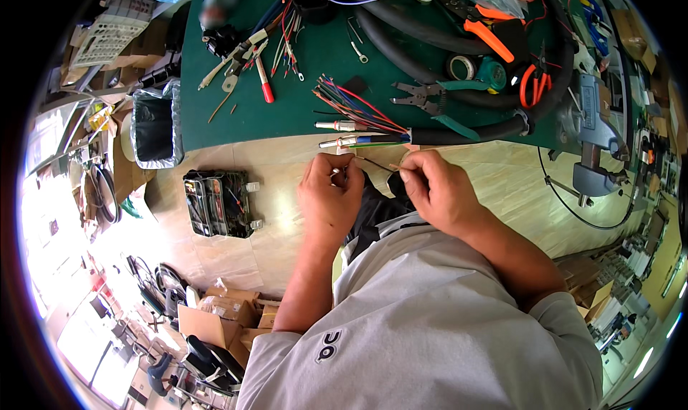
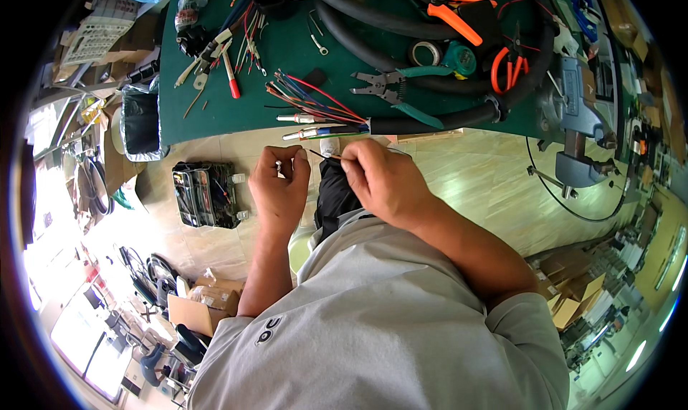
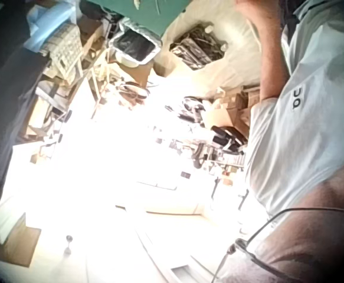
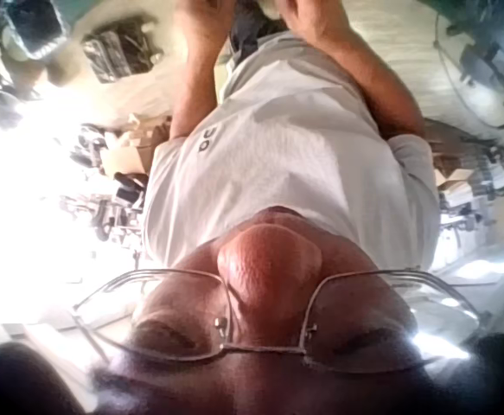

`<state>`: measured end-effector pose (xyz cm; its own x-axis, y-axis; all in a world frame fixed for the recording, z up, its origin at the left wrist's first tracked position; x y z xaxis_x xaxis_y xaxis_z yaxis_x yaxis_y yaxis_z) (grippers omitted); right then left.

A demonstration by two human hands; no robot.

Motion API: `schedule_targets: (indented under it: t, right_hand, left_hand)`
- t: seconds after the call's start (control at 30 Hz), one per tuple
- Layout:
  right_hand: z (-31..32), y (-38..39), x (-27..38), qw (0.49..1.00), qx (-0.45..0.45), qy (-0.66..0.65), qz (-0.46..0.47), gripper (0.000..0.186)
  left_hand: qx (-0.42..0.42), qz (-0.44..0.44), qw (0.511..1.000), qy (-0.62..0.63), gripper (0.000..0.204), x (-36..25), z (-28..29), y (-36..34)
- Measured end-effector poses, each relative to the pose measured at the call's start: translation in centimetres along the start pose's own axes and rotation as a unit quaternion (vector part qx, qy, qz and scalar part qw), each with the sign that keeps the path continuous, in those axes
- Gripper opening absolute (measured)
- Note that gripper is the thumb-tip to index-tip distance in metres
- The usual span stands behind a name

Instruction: The person handles a thick black cable and several smaller colored wires, using a wire stripper to remove insulation and attaching silver connectors to the ends by hand.

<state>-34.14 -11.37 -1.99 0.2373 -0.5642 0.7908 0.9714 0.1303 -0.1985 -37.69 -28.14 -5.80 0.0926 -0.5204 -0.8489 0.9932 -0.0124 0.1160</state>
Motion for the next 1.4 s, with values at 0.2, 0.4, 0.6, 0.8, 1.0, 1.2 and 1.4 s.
schedule_targets:
  t: [0.2, 0.4, 0.6, 0.8, 1.0, 1.2, 1.4]
  right_hand:
    - [-1.1, 0.7, 1.7, 0.999, -0.001, 0.027, 0.038, 0.019]
    - [0.3, 0.9, 1.1, 0.998, -0.058, -0.011, 0.012, 0.021]
    - [1.0, 0.9, -0.4, 0.990, -0.033, -0.111, -0.077, 0.013]
    - [0.4, 1.2, -1.6, 0.957, -0.021, -0.253, -0.140, 0.012]
    - [0.0, 1.2, -2.2, 0.924, -0.014, -0.323, -0.205, 0.010]
    - [-1.2, 1.9, -2.8, 0.911, -0.005, -0.347, -0.223, 0.010]
    - [-2.1, 2.2, -2.8, 0.913, 0.018, -0.336, -0.230, 0.008]
  left_hand:
    - [-0.005, 0.189, 0.917, 0.351, 0.013, 2.7, -2.6, 1.2]
    - [0.072, 0.273, 0.798, 0.532, 0.016, 2.3, -3.8, 1.8]
    - [0.153, 0.267, 0.774, 0.553, 0.025, 3.3, -2.4, 0.6]
    - [0.287, 0.266, 0.681, 0.619, 0.029, 1.8, -4.6, 1.3]
    - [0.304, 0.260, 0.608, 0.686, 0.035, 1.1, -6.1, 2.3]
    - [0.290, 0.254, 0.592, 0.707, 0.033, 1.8, -6.7, 3.0]
    - [0.249, 0.249, 0.622, 0.699, 0.031, 3.2, -6.5, 3.6]
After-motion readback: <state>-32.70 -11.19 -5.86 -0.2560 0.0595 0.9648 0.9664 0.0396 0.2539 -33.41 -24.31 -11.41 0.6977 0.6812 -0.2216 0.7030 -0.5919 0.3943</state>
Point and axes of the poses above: each hand's wrist, its own y-axis away from the middle knuckle, its own z-axis out of the back of the hand, x = y × z, the point moved 9 cm from there along -y, towards the middle knuckle, and after that the axes turned 4 degrees about z, right-handed, at the moved point
